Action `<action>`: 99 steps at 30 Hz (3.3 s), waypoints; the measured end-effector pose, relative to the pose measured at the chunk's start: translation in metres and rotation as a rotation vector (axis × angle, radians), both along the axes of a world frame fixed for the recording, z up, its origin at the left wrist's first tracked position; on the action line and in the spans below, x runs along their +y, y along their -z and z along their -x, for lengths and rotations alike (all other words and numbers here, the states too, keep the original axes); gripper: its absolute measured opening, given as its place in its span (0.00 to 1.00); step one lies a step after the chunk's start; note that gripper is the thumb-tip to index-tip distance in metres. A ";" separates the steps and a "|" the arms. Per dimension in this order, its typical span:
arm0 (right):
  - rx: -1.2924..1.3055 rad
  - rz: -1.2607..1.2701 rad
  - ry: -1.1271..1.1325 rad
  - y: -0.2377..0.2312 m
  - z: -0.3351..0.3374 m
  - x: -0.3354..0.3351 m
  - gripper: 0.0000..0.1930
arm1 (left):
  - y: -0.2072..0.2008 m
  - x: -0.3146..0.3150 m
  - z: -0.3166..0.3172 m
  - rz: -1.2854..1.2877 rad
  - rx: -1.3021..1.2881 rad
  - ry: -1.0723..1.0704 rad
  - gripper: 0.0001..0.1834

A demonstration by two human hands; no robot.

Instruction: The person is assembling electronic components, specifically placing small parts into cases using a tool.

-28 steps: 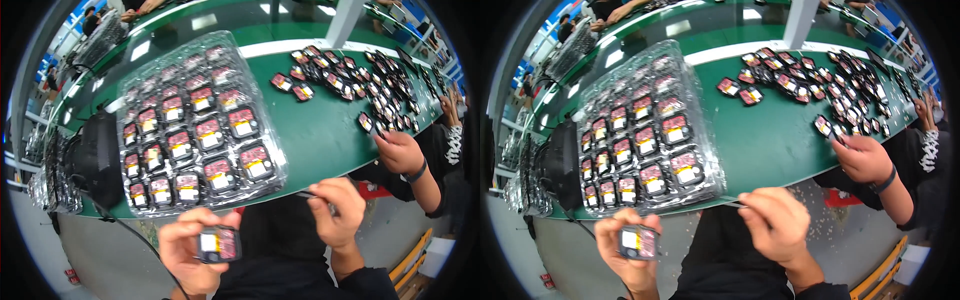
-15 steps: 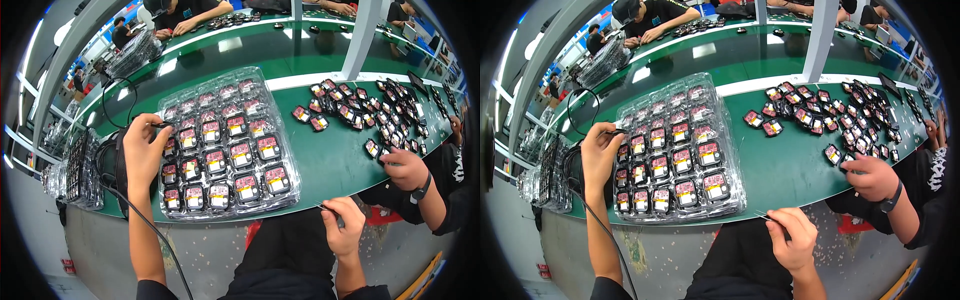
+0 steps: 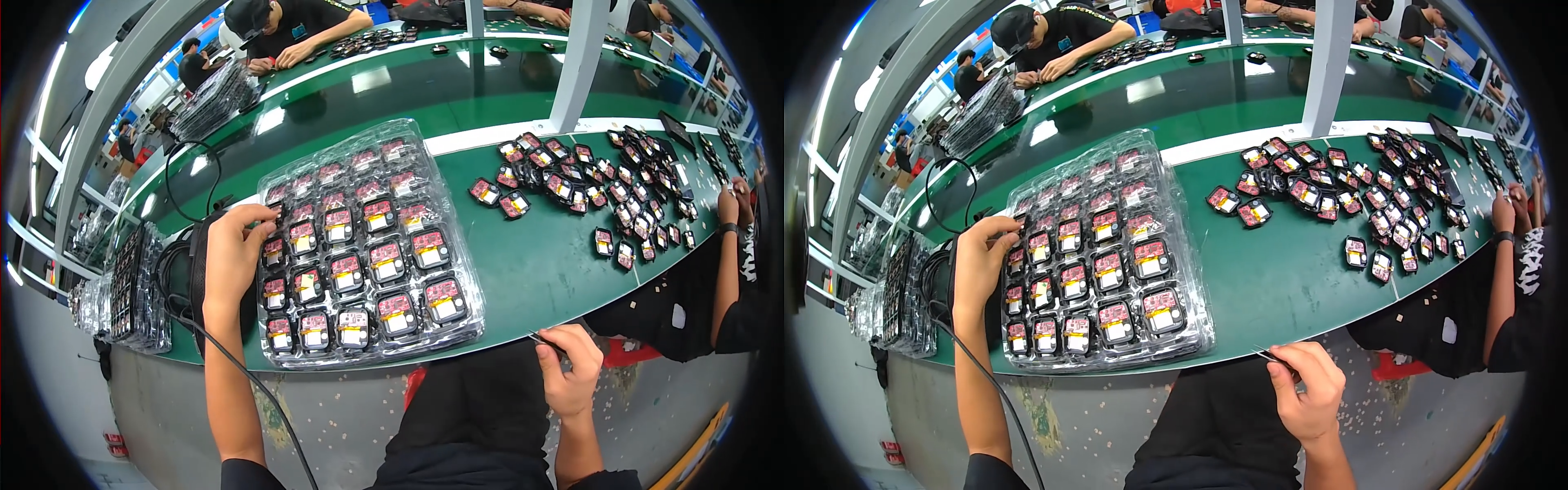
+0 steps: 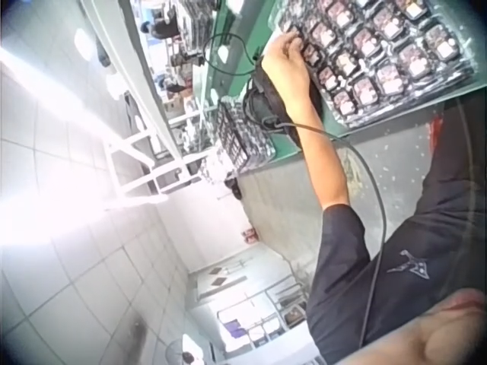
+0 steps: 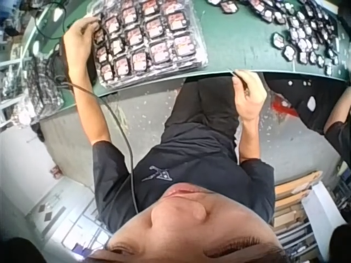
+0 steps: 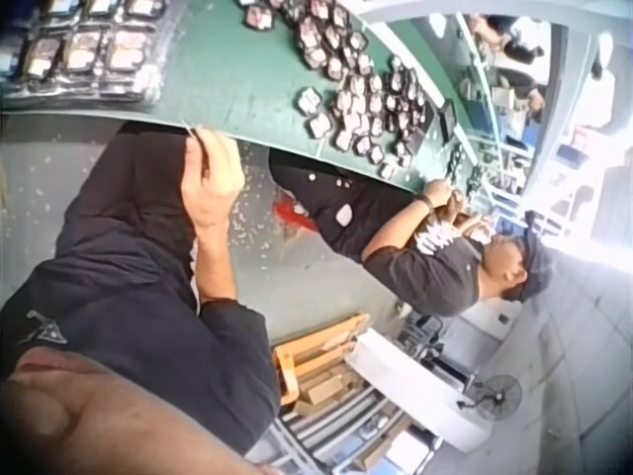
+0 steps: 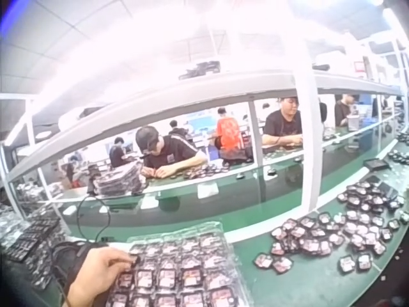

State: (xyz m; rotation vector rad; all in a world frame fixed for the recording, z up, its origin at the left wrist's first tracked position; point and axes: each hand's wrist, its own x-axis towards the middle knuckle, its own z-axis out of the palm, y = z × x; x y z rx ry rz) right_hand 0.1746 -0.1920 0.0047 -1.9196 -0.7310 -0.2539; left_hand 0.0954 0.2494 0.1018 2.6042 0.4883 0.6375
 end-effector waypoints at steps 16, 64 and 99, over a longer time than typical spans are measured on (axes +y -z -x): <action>-0.044 0.032 0.024 -0.003 -0.002 0.000 0.09 | 0.000 0.007 -0.004 -0.115 0.017 0.032 0.09; 0.014 -0.008 0.084 -0.002 -0.002 -0.014 0.10 | -0.011 -0.002 -0.025 -0.233 0.158 -0.014 0.06; 1.149 -0.376 -0.492 -0.022 0.027 -0.010 0.05 | 0.102 -0.288 0.041 0.140 -0.495 0.512 0.17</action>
